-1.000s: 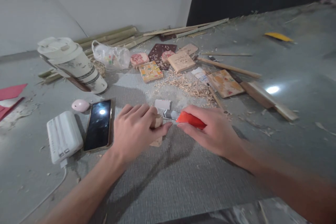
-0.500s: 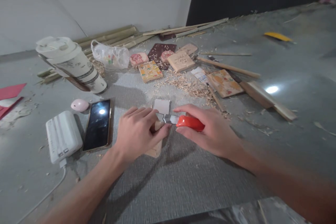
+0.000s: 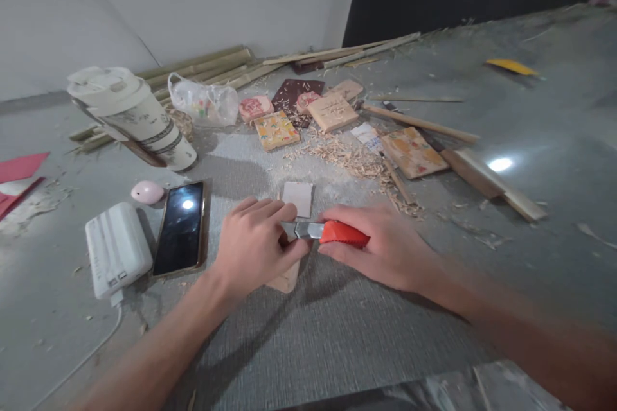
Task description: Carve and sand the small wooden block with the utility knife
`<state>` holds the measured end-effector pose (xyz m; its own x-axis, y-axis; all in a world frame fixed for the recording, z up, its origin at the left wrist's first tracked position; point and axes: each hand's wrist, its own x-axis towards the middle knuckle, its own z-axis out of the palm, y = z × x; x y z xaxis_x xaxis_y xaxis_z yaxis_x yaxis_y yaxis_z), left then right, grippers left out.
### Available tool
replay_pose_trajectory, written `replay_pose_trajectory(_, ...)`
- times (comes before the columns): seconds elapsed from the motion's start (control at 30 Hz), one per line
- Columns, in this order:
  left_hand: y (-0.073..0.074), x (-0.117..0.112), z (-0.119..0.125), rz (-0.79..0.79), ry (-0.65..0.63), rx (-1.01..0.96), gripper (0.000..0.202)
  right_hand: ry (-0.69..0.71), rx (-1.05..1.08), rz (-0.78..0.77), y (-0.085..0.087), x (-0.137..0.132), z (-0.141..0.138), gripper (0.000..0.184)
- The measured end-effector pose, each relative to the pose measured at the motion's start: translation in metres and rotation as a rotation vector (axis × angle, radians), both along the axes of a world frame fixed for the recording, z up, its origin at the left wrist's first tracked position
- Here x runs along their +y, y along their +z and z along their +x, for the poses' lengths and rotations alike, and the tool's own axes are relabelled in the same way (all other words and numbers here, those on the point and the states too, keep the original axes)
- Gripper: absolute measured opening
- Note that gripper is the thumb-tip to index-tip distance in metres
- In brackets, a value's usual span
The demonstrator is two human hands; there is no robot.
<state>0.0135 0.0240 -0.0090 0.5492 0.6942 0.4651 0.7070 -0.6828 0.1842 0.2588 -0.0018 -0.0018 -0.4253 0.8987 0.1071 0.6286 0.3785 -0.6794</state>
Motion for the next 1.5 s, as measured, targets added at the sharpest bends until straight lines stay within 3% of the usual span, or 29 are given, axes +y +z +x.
replay_pose_trajectory(0.3, -0.001, -0.0002, -0.0006, -0.05, -0.015, 0.032, 0.03, -0.002, 0.01, 0.014, -0.0002, 0.0012, 0.0001, 0.029)
replay_pose_trajectory(0.7, -0.0012, 0.0004, -0.0002, -0.057, -0.053, 0.019, 0.015, 0.051, 0.031, 0.032, -0.0029, 0.0003, -0.0006, 0.015)
replay_pose_trajectory(1.5, -0.0029, 0.0021, -0.0038, -0.194, -0.08, 0.058, 0.026, 0.103, -0.13, 0.037, -0.0023, -0.003, -0.0004, 0.018)
